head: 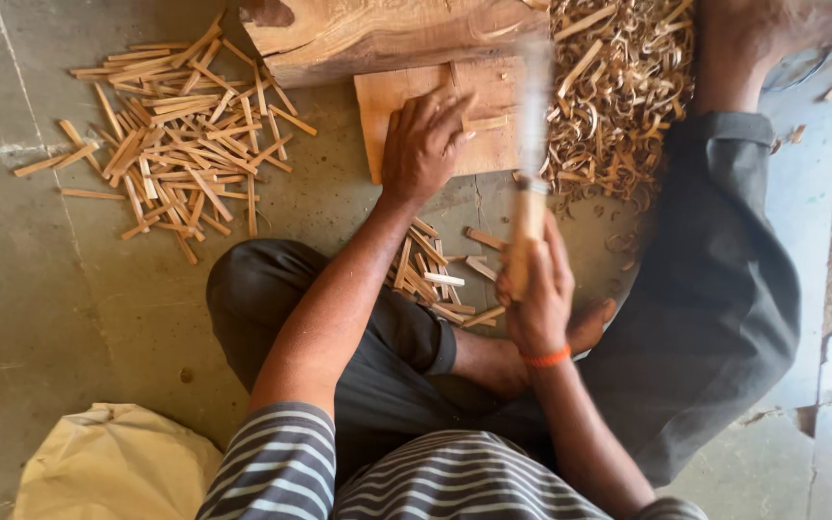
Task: The person sits on the floor and uses a knife to carve thin strips from a small wooden block. They repeatedly slice the wood and drop the resulting pieces onto a pile on the floor.
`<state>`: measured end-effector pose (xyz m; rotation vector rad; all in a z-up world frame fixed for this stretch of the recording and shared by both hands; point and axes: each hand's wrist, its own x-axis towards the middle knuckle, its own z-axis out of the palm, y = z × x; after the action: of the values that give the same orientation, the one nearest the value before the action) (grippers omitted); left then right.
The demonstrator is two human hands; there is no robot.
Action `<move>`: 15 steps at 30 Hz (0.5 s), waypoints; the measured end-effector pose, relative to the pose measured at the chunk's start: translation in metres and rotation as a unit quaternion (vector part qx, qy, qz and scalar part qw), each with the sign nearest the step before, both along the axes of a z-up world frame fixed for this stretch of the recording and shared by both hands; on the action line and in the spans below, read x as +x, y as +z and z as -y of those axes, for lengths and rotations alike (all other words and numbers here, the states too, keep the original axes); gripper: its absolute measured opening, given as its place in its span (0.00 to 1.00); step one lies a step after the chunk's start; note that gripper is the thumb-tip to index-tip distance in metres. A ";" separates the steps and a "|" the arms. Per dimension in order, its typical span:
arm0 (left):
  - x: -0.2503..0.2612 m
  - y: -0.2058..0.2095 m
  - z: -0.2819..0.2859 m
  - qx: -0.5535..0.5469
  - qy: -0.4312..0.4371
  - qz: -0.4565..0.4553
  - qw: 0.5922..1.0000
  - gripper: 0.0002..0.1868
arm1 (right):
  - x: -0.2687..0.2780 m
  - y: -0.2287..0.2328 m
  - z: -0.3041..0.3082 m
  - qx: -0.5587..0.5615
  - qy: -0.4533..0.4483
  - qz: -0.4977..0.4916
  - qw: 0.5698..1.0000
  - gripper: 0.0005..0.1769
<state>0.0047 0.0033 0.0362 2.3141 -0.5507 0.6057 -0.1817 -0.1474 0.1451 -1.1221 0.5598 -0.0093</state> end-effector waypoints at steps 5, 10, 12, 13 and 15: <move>-0.005 -0.015 0.004 -0.002 -0.023 -0.018 1.000 0.21 | -0.033 0.013 0.028 -0.039 -0.019 0.064 0.997 0.33; -0.002 -0.024 -0.002 -0.043 -0.060 -0.038 0.997 0.21 | -0.055 0.005 0.038 -0.161 0.053 -0.010 0.985 0.33; -0.001 -0.025 -0.002 -0.044 -0.059 -0.038 0.997 0.19 | -0.061 0.000 0.038 -0.169 0.086 -0.025 0.982 0.33; -0.001 -0.026 -0.002 -0.044 -0.058 -0.038 0.997 0.18 | -0.064 -0.002 0.038 -0.165 0.095 -0.036 0.981 0.33; -0.002 -0.027 -0.001 -0.046 -0.045 -0.055 0.996 0.19 | -0.066 -0.004 0.037 -0.157 0.116 -0.061 0.979 0.33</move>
<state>0.0030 0.0043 0.0090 2.2082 -0.5597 0.4490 -0.2480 -0.1845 0.1406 -1.4988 0.5439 0.1800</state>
